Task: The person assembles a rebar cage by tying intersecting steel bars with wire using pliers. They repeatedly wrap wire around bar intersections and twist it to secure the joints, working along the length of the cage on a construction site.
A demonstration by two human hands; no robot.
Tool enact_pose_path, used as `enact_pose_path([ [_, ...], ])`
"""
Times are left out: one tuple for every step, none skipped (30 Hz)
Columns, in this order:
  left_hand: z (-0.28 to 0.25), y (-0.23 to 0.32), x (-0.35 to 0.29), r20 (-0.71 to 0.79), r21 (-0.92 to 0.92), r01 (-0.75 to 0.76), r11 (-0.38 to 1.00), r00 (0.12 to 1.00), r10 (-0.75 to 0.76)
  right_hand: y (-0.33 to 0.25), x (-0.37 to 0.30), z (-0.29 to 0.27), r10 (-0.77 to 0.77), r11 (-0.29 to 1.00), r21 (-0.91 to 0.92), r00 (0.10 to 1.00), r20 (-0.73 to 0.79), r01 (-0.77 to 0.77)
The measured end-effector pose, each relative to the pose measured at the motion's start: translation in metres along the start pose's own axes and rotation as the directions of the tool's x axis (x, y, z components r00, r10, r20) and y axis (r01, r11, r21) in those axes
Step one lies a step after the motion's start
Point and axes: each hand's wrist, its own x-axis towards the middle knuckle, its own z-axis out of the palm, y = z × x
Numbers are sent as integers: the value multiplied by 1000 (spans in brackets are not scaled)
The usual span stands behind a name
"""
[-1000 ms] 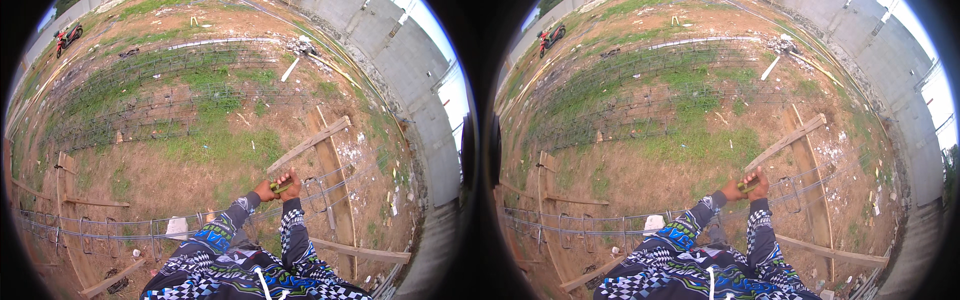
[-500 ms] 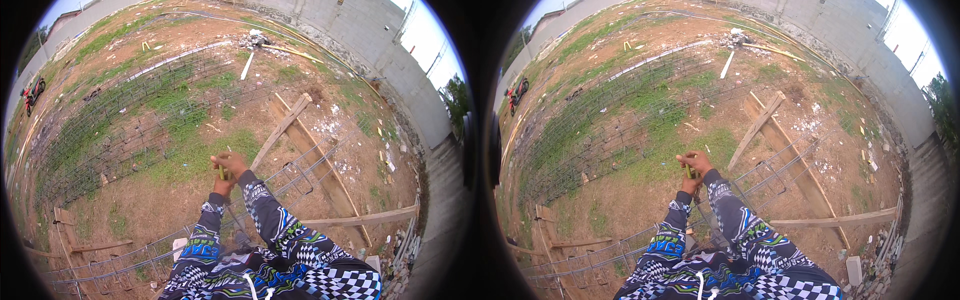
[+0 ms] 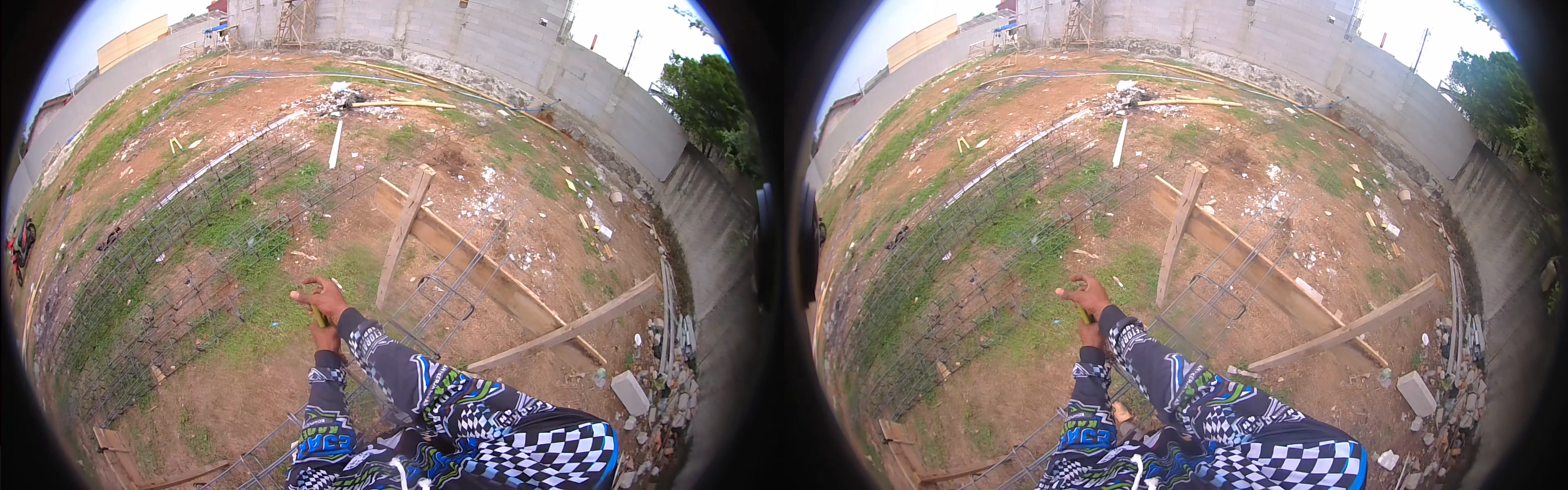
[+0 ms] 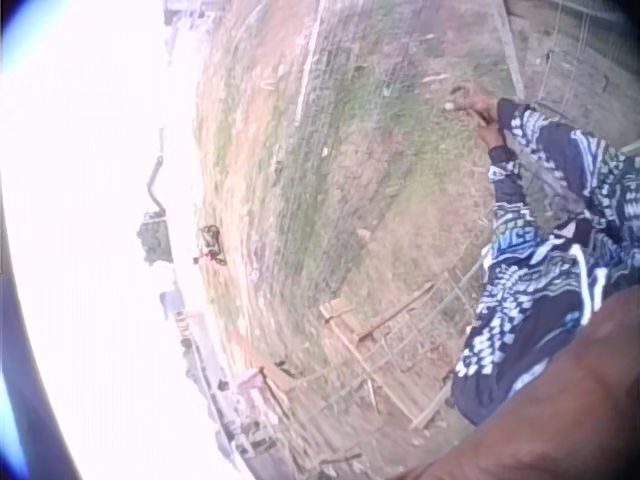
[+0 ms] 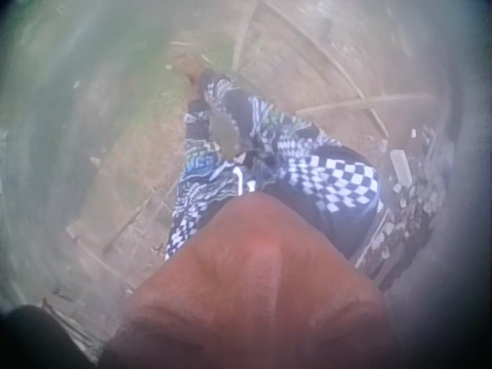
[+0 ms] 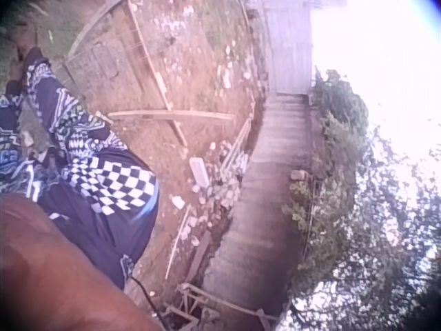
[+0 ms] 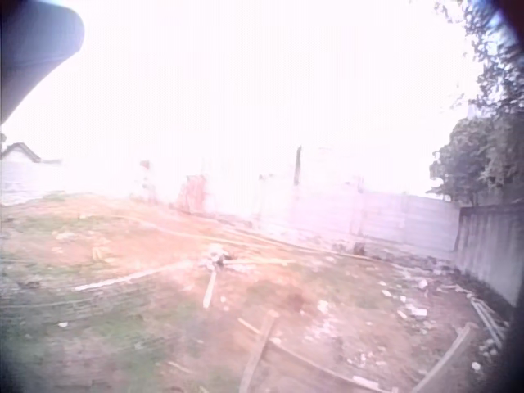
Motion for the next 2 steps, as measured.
enact_pose_path([
  [-12, -4, -12, 43, 7, 25, 1000, 999, -25, -8, 6, -12, 23, 986, 155, 962, 273, -68],
  [-17, -6, -14, 41, 17, 27, 1000, 999, -27, -16, 13, -18, -4, 944, 282, 851, 525, -170],
])
